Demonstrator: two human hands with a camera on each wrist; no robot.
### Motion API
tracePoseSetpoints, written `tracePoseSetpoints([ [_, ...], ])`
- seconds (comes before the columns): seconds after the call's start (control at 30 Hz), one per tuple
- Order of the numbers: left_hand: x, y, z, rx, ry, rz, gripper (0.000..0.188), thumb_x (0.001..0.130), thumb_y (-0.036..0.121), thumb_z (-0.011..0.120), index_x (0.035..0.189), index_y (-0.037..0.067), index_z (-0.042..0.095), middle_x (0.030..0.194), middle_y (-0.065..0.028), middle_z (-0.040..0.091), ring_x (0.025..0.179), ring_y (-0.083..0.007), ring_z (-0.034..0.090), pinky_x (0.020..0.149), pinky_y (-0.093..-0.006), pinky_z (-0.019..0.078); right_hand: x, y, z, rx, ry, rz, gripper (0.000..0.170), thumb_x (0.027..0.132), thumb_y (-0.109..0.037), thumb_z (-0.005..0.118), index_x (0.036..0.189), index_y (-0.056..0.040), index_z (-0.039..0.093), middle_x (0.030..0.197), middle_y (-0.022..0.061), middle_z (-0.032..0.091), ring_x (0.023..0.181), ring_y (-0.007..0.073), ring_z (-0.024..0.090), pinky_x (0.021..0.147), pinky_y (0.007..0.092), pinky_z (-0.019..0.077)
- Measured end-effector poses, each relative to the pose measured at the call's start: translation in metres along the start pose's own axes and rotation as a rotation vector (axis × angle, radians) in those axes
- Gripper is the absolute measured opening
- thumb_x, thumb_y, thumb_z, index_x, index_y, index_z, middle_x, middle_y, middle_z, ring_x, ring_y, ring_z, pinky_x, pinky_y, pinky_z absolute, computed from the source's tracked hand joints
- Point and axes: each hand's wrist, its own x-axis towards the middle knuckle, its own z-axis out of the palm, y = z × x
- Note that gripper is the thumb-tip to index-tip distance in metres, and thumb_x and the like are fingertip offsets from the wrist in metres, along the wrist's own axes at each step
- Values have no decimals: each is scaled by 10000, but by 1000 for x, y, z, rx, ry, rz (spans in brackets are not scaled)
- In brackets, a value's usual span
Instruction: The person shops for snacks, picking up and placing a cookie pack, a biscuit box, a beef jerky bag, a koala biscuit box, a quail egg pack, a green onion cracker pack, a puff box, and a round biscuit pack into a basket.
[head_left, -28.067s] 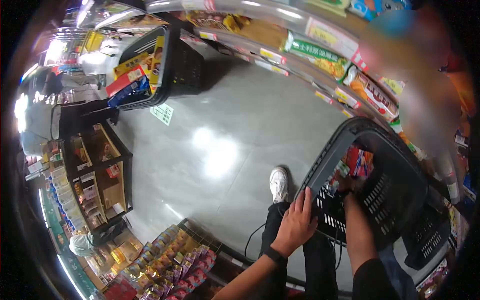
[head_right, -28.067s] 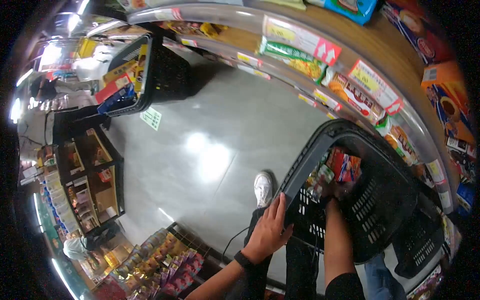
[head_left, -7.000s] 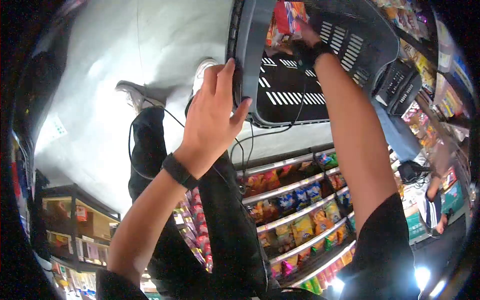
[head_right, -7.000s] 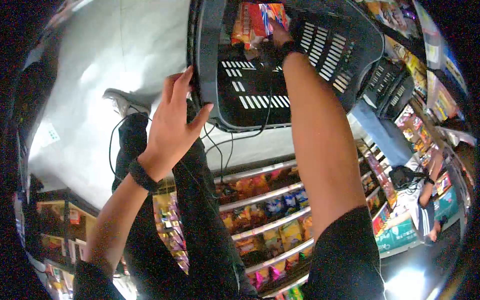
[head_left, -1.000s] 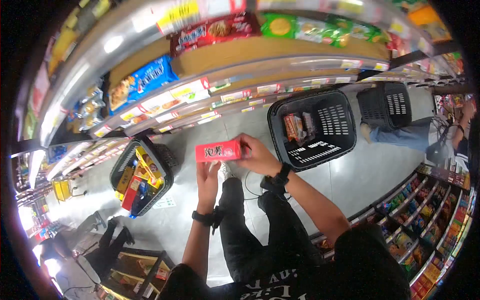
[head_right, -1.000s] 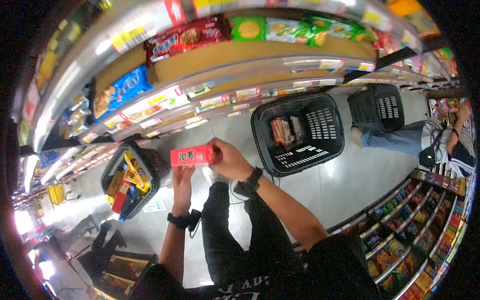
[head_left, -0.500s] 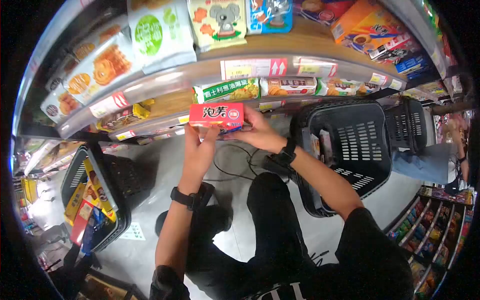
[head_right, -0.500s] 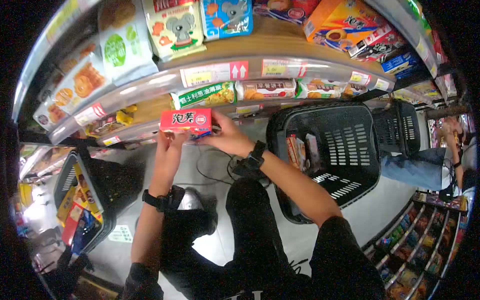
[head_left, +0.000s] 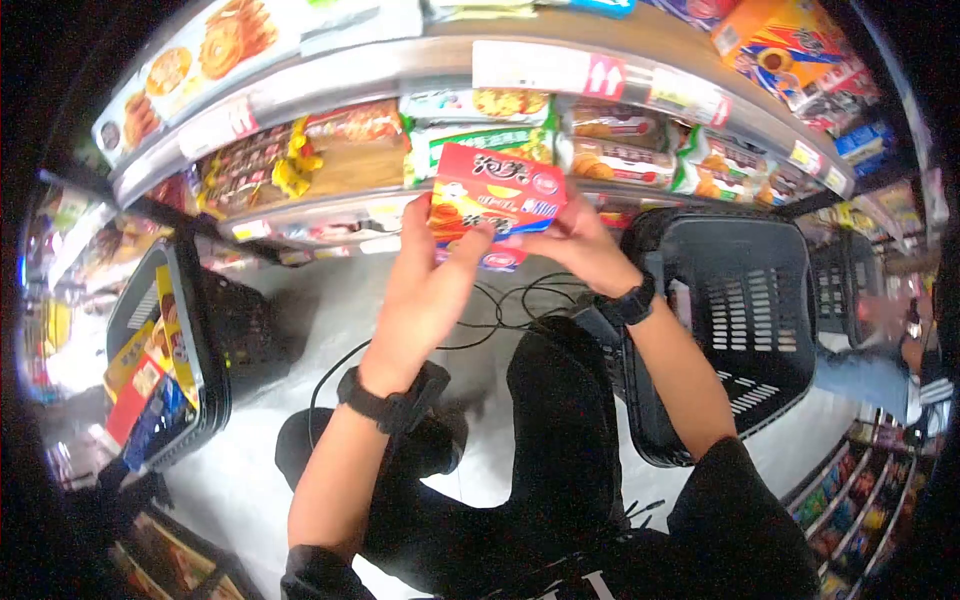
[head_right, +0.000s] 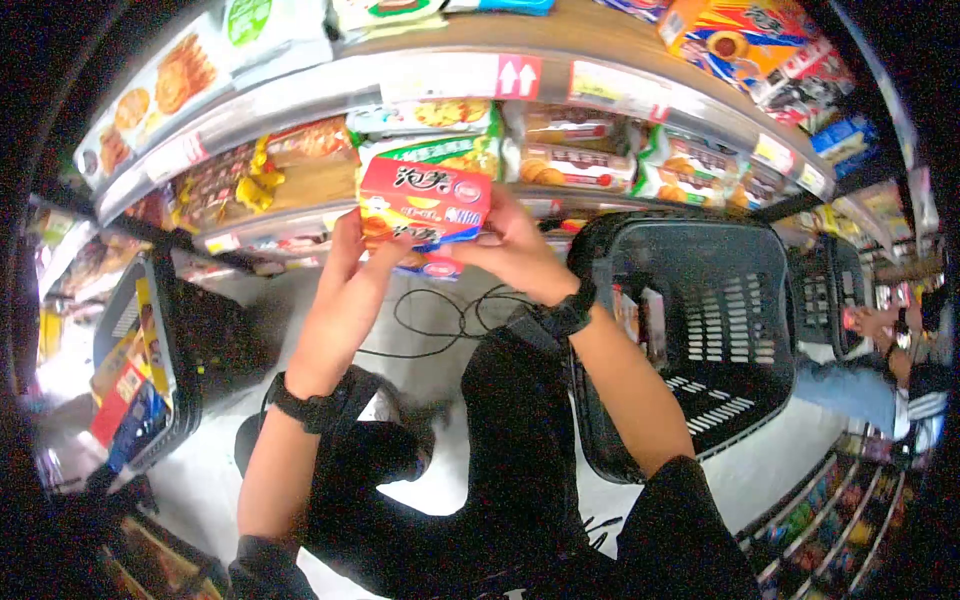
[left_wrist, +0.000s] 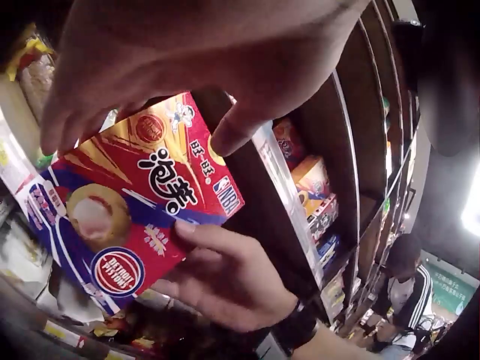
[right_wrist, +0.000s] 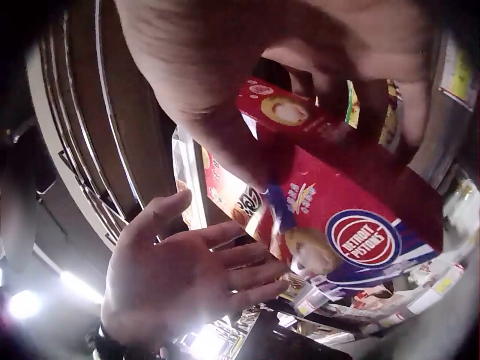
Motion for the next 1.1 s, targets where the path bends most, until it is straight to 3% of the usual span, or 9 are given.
tracePoseSetpoints([
  [0.1, -6, -11, 7, 48, 35, 58, 451, 938, 149, 631, 1327, -9, 465, 1215, -106, 625, 1099, -170, 600, 990, -322, 451, -1, -11, 4, -80, 33, -37, 655, 820, 51, 757, 1386, -61, 448, 1325, 80, 603, 1206, 183, 596, 1020, 338, 506],
  [0.37, 0, -22, 17, -57, -32, 65, 480, 952, 113, 610, 1362, -26, 404, 1165, -133, 654, 1063, -197, 642, 973, -335, 483, -4, -4, -6, -106, 113, -50, 517, 844, -26, 762, 1311, -10, 540, 1222, 79, 655, 1114, 155, 620, 958, 316, 511],
  [0.6, 3, -10, 29, -87, -33, 43, 434, 894, 57, 632, 1290, -18, 471, 1046, -90, 684, 936, -153, 664, 883, -301, 516, -4, -4, -12, -13, 150, -105, 547, 854, -85, 779, 1337, -8, 534, 1217, 85, 657, 1085, 147, 630, 938, 319, 526],
  [0.77, -6, -11, 35, -8, 72, 2, 446, 928, 87, 629, 1330, -14, 462, 1154, -115, 665, 1051, -182, 650, 910, -309, 507, -4, 5, -17, -34, 202, -159, 610, 824, -84, 805, 1348, 20, 509, 1175, 113, 654, 1042, 164, 647, 885, 315, 556],
  [0.87, -8, -9, 36, 0, 31, -13, 474, 940, 118, 638, 1358, -8, 453, 1224, -122, 642, 1089, -192, 635, 926, -316, 499, -7, 5, -14, 6, 242, -200, 616, 821, -108, 814, 1339, 16, 505, 1137, 106, 661, 1014, 156, 654, 866, 303, 558],
  [1.0, -15, 6, 42, 123, 49, -78, 467, 937, 168, 642, 1347, -6, 498, 1278, -127, 626, 1179, -189, 579, 1004, -328, 439, -12, 6, -12, -24, 295, -214, 584, 813, -180, 831, 1285, -12, 530, 1099, 82, 667, 971, 154, 655, 858, 306, 547],
  [1.03, -16, -2, 40, 127, 110, -61, 497, 932, 204, 645, 1363, -3, 507, 1285, -134, 624, 1203, -203, 562, 1046, -323, 400, -14, 6, -11, -67, 303, -208, 569, 821, -159, 824, 1288, -11, 534, 1139, 86, 663, 1012, 153, 646, 882, 312, 543],
  [1.07, -15, -1, 33, 111, -37, -54, 582, 929, 262, 645, 1417, 1, 466, 1349, -141, 582, 1247, -225, 535, 1077, -353, 376, -15, 5, -10, -115, 310, -199, 555, 829, -139, 817, 1291, -10, 538, 1179, 90, 658, 1052, 153, 637, 907, 318, 540],
  [1.1, -12, -8, 31, 139, 35, -93, 612, 929, 289, 644, 1436, 9, 447, 1374, -138, 561, 1272, -227, 513, 1085, -370, 365, -11, 15, -9, -57, 331, -269, 562, 819, -157, 828, 1281, -17, 540, 1160, 84, 658, 1036, 148, 633, 894, 318, 539],
])
